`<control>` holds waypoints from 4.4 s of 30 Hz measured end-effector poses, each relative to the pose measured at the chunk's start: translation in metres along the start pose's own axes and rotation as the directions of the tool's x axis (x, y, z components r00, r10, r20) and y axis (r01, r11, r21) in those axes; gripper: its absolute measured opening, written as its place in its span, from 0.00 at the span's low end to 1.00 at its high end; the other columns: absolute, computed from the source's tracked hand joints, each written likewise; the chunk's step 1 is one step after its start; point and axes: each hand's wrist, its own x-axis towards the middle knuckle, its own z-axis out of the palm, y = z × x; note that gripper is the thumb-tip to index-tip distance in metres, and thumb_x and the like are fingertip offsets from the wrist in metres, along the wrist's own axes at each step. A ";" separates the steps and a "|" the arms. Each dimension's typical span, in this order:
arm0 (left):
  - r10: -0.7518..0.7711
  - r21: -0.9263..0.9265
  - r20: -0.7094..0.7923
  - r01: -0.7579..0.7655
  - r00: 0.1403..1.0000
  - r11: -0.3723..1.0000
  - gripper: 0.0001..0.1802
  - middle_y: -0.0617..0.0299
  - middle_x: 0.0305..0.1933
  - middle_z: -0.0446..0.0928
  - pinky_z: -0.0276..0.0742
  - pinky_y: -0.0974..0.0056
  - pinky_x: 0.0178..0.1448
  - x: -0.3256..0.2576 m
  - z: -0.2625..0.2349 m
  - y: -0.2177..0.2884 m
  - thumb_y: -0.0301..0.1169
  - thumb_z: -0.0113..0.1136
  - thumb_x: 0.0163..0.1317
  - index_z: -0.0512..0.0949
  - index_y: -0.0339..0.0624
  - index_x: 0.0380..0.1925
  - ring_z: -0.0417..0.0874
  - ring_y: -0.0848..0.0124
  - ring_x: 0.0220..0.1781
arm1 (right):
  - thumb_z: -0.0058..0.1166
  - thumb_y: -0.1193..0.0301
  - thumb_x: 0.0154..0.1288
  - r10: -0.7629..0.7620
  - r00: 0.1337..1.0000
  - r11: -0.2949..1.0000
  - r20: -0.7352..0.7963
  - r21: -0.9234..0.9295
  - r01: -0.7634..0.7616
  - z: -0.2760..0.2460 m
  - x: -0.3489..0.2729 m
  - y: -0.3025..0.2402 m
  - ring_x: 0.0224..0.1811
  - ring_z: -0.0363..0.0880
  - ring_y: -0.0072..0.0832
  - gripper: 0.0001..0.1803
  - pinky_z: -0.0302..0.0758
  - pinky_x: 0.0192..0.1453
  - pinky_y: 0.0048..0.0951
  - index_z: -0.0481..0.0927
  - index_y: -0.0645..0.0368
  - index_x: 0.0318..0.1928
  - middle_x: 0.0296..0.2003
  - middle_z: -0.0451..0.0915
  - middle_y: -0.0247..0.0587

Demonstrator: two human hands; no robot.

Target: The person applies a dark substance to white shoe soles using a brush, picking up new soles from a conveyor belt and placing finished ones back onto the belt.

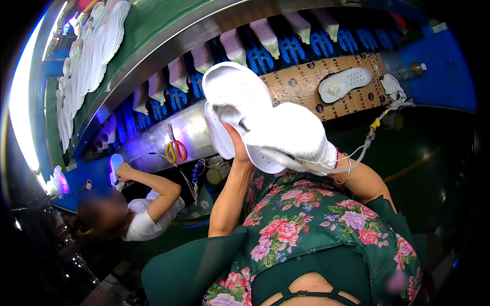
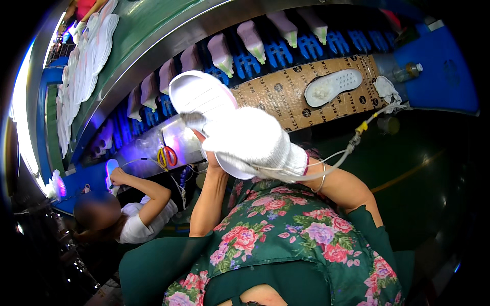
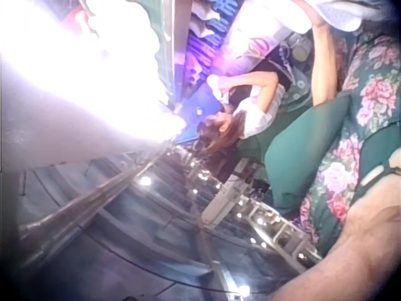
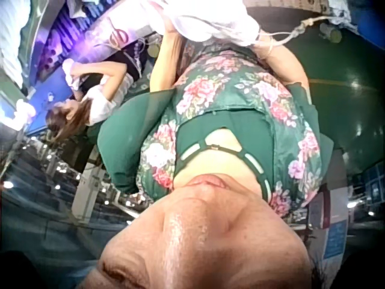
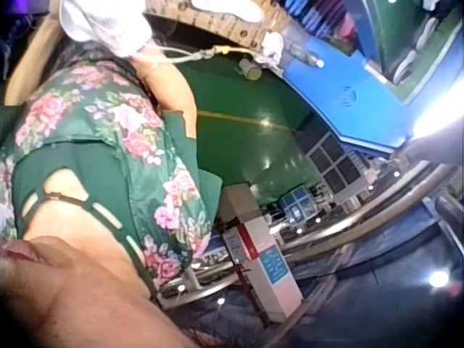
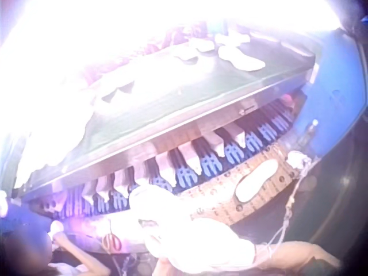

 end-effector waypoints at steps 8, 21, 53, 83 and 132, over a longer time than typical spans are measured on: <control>-0.066 -0.070 0.123 0.075 0.990 0.995 0.47 0.55 0.76 0.65 0.68 0.52 0.75 0.015 -0.008 0.018 0.71 0.34 0.72 0.54 0.50 0.78 0.69 0.58 0.75 | 0.65 0.74 0.63 -0.073 0.994 0.985 0.082 -0.152 0.085 -0.010 0.002 0.000 0.47 0.89 0.38 0.13 0.83 0.53 0.40 0.91 0.51 0.48 0.45 0.90 0.40; -0.201 -0.104 0.251 0.233 0.947 0.967 0.44 0.54 0.71 0.70 0.74 0.54 0.70 0.045 -0.015 0.037 0.68 0.38 0.72 0.60 0.46 0.75 0.74 0.60 0.70 | 0.70 0.74 0.59 -0.064 0.995 0.994 0.074 0.095 0.057 0.008 -0.016 -0.006 0.47 0.89 0.35 0.18 0.82 0.51 0.37 0.91 0.47 0.51 0.47 0.90 0.37; -0.629 0.110 0.174 0.620 0.758 0.777 0.37 0.50 0.60 0.82 0.88 0.58 0.57 0.109 -0.046 0.073 0.59 0.49 0.73 0.76 0.39 0.66 0.85 0.63 0.59 | 0.70 0.70 0.59 -0.090 0.939 0.996 0.333 0.056 0.075 -0.009 -0.009 -0.012 0.40 0.87 0.34 0.16 0.81 0.42 0.37 0.89 0.49 0.50 0.45 0.89 0.37; 0.255 -0.476 0.266 -0.104 0.930 0.873 0.46 0.44 0.86 0.45 0.27 0.33 0.85 0.159 0.060 0.158 0.56 0.43 0.70 0.54 0.34 0.79 0.35 0.44 0.87 | 0.63 0.76 0.68 0.762 0.647 0.150 0.033 0.962 -0.226 -0.045 0.042 0.037 0.42 0.83 0.28 0.15 0.80 0.48 0.26 0.84 0.69 0.52 0.42 0.85 0.44; -0.074 -0.404 0.141 0.126 0.987 0.906 0.54 0.53 0.68 0.75 0.74 0.40 0.73 0.055 0.017 -0.030 0.71 0.60 0.62 0.60 0.45 0.77 0.78 0.52 0.68 | 0.69 0.72 0.61 0.225 0.959 0.972 -0.169 0.099 -0.211 -0.021 0.008 -0.002 0.56 0.86 0.36 0.22 0.81 0.61 0.41 0.86 0.60 0.56 0.53 0.88 0.44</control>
